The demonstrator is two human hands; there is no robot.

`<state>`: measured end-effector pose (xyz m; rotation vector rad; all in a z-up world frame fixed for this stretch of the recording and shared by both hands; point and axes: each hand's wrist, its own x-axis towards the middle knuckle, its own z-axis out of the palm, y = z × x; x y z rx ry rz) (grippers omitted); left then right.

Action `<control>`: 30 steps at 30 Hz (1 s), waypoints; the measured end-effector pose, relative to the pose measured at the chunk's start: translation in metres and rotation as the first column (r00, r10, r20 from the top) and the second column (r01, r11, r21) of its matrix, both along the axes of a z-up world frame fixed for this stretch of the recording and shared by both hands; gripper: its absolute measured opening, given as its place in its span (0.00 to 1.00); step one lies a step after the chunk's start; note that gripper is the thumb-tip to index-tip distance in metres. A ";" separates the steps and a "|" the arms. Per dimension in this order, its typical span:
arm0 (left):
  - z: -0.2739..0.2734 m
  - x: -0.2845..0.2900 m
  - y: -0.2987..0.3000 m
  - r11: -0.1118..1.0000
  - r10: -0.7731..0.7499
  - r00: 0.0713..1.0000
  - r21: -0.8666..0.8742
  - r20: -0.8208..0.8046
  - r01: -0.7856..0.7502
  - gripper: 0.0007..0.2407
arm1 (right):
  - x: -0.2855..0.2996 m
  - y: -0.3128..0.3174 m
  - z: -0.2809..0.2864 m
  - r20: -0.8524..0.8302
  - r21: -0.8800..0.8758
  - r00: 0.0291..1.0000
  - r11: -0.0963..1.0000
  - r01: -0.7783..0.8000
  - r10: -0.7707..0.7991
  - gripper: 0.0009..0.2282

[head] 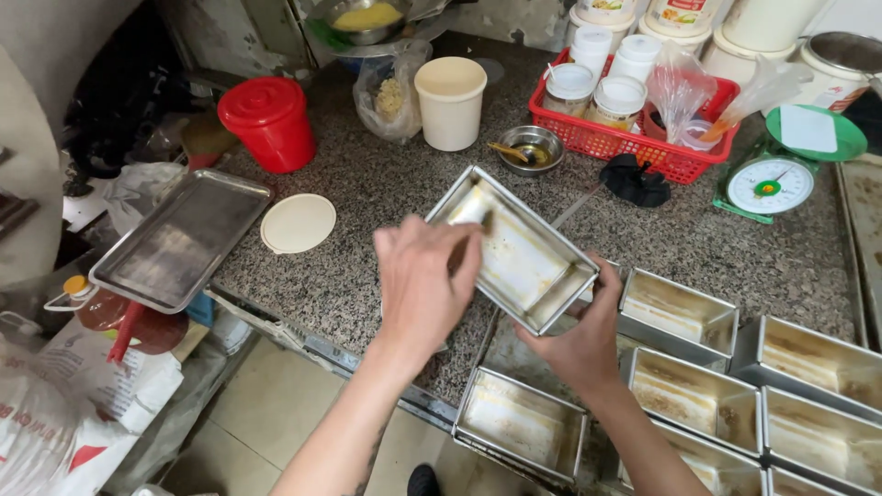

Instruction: Greasing several metal baking tins using a brush and oil in a bakery kitchen.

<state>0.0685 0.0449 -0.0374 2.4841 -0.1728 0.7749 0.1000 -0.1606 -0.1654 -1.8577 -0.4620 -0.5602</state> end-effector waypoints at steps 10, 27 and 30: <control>-0.003 0.008 -0.011 0.998 -0.055 0.997 0.023 0.053 0.053 0.08 | 0.002 -0.002 -0.005 -0.008 0.030 1.000 1.000 0.000 0.000 0.53; 0.008 -0.008 -0.024 0.965 -0.250 0.968 -0.078 0.008 0.249 0.05 | -0.006 -0.005 0.015 -0.030 0.046 0.999 0.999 -0.010 0.011 0.54; -0.010 0.006 -0.006 0.995 0.007 0.995 0.097 0.104 -0.017 0.09 | -0.006 -0.012 0.013 -0.071 -0.007 0.997 1.000 0.011 -0.012 0.54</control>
